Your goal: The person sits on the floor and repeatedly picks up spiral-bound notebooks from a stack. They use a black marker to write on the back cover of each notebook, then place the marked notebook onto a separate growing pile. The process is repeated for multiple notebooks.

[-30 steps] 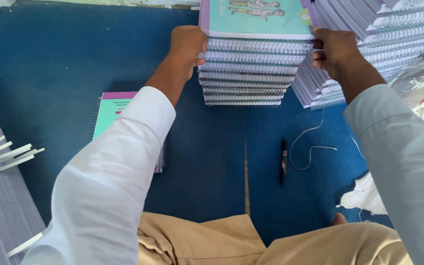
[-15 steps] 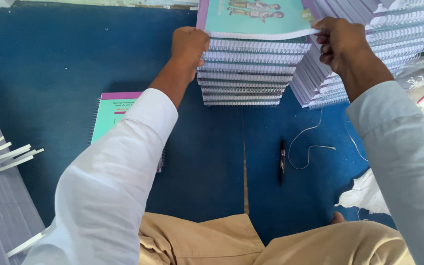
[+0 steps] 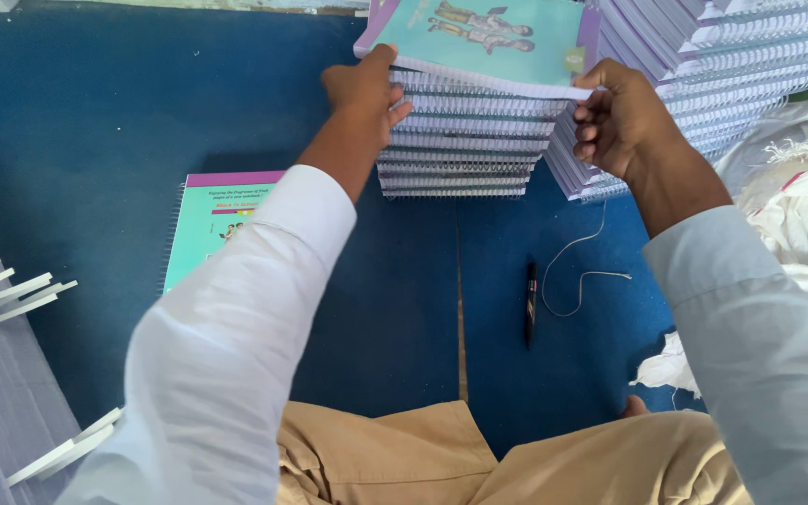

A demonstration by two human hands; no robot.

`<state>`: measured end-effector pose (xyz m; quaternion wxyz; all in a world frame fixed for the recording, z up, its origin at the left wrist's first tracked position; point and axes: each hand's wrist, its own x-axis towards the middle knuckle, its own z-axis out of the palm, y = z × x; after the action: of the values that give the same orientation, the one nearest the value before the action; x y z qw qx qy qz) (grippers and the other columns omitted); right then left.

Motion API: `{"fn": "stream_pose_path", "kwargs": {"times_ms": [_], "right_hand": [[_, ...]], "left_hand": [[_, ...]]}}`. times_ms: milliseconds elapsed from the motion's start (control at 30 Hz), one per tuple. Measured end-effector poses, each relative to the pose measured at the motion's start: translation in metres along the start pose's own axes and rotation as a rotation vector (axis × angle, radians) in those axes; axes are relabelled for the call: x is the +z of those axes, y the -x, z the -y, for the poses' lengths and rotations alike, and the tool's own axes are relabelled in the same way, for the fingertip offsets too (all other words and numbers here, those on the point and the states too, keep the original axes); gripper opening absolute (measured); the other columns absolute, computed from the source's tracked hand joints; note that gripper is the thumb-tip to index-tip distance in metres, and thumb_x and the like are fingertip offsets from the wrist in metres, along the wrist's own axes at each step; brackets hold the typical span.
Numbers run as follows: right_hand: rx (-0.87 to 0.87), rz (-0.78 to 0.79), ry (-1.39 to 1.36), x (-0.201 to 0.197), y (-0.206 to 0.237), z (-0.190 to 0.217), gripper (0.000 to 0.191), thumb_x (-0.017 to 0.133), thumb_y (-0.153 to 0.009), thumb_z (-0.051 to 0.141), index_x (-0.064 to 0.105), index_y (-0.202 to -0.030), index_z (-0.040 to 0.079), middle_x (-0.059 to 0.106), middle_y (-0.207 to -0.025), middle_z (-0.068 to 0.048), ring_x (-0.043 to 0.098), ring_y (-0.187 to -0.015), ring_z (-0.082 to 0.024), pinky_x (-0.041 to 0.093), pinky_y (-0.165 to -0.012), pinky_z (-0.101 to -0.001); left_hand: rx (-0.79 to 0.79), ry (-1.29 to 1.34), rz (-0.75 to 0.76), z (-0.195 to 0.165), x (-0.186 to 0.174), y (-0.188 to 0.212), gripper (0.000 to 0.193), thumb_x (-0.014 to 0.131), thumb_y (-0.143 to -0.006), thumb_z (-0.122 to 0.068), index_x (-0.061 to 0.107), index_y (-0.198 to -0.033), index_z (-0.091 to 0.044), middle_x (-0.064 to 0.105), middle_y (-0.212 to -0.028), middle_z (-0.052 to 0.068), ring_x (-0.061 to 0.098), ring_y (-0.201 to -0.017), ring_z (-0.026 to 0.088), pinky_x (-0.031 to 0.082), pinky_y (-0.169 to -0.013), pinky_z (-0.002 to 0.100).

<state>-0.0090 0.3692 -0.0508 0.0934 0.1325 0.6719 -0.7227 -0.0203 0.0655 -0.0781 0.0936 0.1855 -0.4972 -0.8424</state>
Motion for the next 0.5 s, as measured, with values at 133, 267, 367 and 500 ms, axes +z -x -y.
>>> {"fn": "stream_pose_path", "kwargs": {"times_ms": [133,267,367,500], "right_hand": [[-0.013,-0.024,0.075,0.005,0.008,-0.002,0.032,0.072,-0.075,0.034,0.053,-0.085,0.011,0.048,-0.084,-0.003,0.043,-0.062,-0.013,0.039,-0.056,-0.032],[-0.157,-0.145,0.344,0.004,0.012,-0.002,0.046,0.071,-0.075,0.037,0.065,-0.105,0.002,0.056,-0.1,-0.008,0.054,-0.068,-0.018,0.044,-0.057,-0.0362],[-0.281,-0.241,0.479,0.009,0.009,-0.002,0.08,0.081,-0.078,0.038,0.036,-0.125,-0.009,0.058,-0.108,-0.018,0.057,-0.09,-0.023,0.046,-0.066,-0.0467],[-1.229,-0.52,1.317,0.02,0.017,-0.013,0.088,0.094,-0.077,0.047,0.055,-0.132,-0.009,0.055,-0.12,-0.032,0.052,-0.111,-0.045,0.049,-0.084,-0.0605]], "left_hand": [[-0.11,0.116,-0.025,0.016,0.016,0.003,0.056,0.071,-0.082,-0.018,0.053,-0.129,0.006,0.059,-0.119,0.022,0.068,-0.1,0.038,0.064,-0.076,0.052],[-0.183,0.151,0.071,0.036,0.03,0.017,0.058,0.069,-0.087,-0.017,0.048,-0.135,0.006,0.055,-0.126,0.025,0.065,-0.113,0.043,0.063,-0.088,0.054],[-0.204,0.136,0.096,0.043,0.041,0.021,0.056,0.069,-0.086,-0.019,0.051,-0.132,0.006,0.058,-0.127,0.024,0.065,-0.116,0.041,0.06,-0.092,0.052],[-0.19,0.114,0.142,0.047,0.046,0.021,0.049,0.069,-0.082,-0.019,0.059,-0.124,0.004,0.065,-0.123,0.022,0.067,-0.114,0.036,0.057,-0.094,0.049]]}}
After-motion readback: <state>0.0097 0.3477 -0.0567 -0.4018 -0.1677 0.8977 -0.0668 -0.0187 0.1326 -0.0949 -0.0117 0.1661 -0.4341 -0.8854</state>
